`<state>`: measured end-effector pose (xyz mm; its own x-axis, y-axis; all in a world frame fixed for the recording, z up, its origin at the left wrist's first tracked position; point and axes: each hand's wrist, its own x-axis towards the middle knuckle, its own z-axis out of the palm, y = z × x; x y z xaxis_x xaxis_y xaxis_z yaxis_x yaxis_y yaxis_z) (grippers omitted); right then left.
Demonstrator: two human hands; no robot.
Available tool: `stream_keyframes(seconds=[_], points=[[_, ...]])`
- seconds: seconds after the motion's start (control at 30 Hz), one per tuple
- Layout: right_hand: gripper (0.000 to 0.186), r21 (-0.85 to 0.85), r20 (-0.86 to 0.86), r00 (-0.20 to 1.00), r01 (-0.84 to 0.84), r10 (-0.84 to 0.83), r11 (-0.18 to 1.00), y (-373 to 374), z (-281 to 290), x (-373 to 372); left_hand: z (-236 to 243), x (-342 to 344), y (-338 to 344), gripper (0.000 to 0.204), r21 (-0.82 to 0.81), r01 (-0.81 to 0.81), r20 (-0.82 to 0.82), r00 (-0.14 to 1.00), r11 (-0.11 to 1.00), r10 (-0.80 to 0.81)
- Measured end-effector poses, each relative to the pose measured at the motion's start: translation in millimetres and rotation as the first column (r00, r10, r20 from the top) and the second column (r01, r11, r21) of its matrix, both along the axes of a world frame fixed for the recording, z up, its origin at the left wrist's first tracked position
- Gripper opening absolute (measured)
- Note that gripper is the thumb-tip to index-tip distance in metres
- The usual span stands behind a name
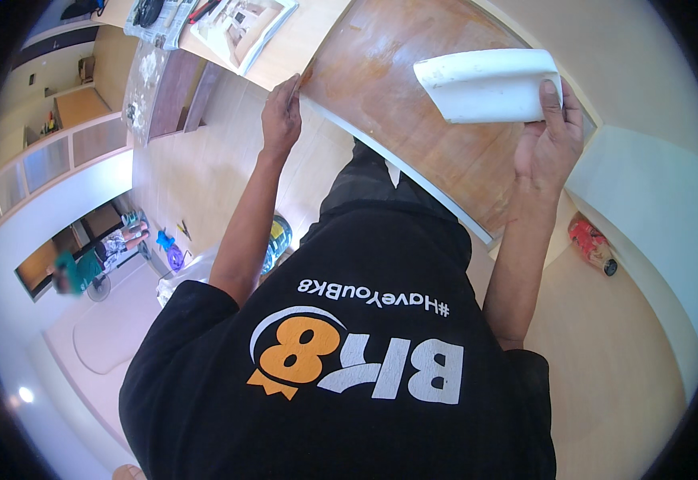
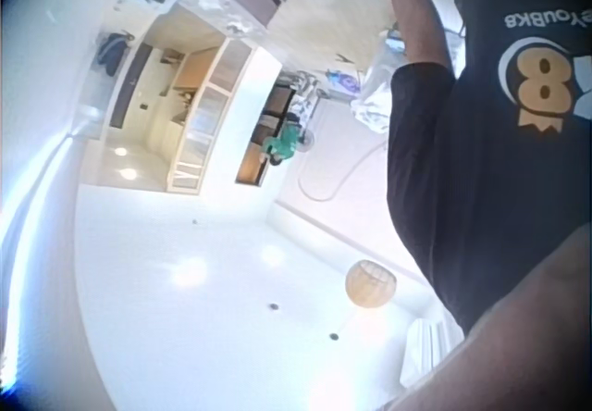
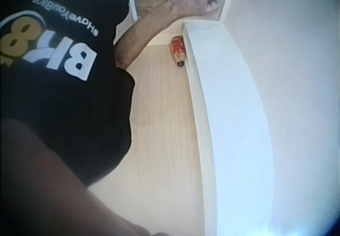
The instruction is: The person applies a yellowish finish to a wooden board using a small brush and a white container. They repeatedly dip the brush and spread the finish across the surface, occasionally wiping with a cloth. Another person is visible working on the floor nearby.
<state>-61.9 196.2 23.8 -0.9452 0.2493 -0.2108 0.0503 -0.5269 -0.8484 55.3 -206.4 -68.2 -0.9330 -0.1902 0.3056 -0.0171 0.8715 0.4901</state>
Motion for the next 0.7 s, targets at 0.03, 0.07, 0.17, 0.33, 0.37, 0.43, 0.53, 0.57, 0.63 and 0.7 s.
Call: stream_keyframes(seconds=[0.03, 0.07, 0.17, 0.33, 0.37, 0.43, 0.53, 0.57, 0.63, 0.7], points=[[0.041, 0.004, 0.0, 1.0, -0.005, 0.005, 1.0, 0, 0, 0, -1, 0, -1, 0.04, 0.0, 0.003, 0.012, 1.0, 1.0, -0.003], [0.041, 0.008, 0.001, 1.0, -0.01, 0.01, 1.0, 1, 0, 0, -2, 0, -1, 0.042, 0.001, 0.006, 0.026, 1.0, 1.0, -0.006], [0.042, 0.002, 0.002, 1.0, -0.008, 0.008, 1.0, 0, 0, 1, -4, 2, 2, 0.044, -0.028, 0.031, 0.057, 0.998, 0.999, -0.029], [0.035, 0.023, 0.01, 1.0, -0.001, 0.001, 1.0, -2, 0, 1, -2, 4, 8, 0.041, -0.048, 0.053, 0.137, 0.989, 0.997, -0.046], [0.031, 0.036, 0.014, 1.0, 0.006, -0.006, 0.999, -2, 1, 1, -1, 3, 8, 0.041, -0.029, 0.058, 0.148, 0.987, 0.998, -0.054], [0.032, 0.039, 0.012, 1.0, -0.008, 0.008, 0.999, -2, 1, 1, 1, 5, 14, 0.039, -0.012, 0.064, 0.159, 0.985, 0.998, -0.061], [0.036, 0.018, 0.008, 1.0, -0.021, 0.02, 1.0, -2, 1, 1, 4, 12, 34, 0.038, 0.003, 0.081, 0.162, 0.984, 0.997, -0.081], [0.038, 0.006, 0.019, 1.0, -0.017, 0.017, 1.0, -2, 0, 0, 4, 14, 41, 0.038, 0.011, 0.085, 0.172, 0.981, 0.996, -0.086], [0.037, 0.01, -0.002, 1.0, -0.022, 0.022, 1.0, -1, -2, -2, 5, 20, 60, 0.039, 0.03, 0.09, 0.191, 0.977, 0.995, -0.094], [0.036, 0.017, -0.005, 1.0, -0.018, 0.018, 1.0, -1, -4, -2, 6, 28, 74, 0.042, 0.083, 0.117, 0.211, 0.969, 0.99, -0.132]])
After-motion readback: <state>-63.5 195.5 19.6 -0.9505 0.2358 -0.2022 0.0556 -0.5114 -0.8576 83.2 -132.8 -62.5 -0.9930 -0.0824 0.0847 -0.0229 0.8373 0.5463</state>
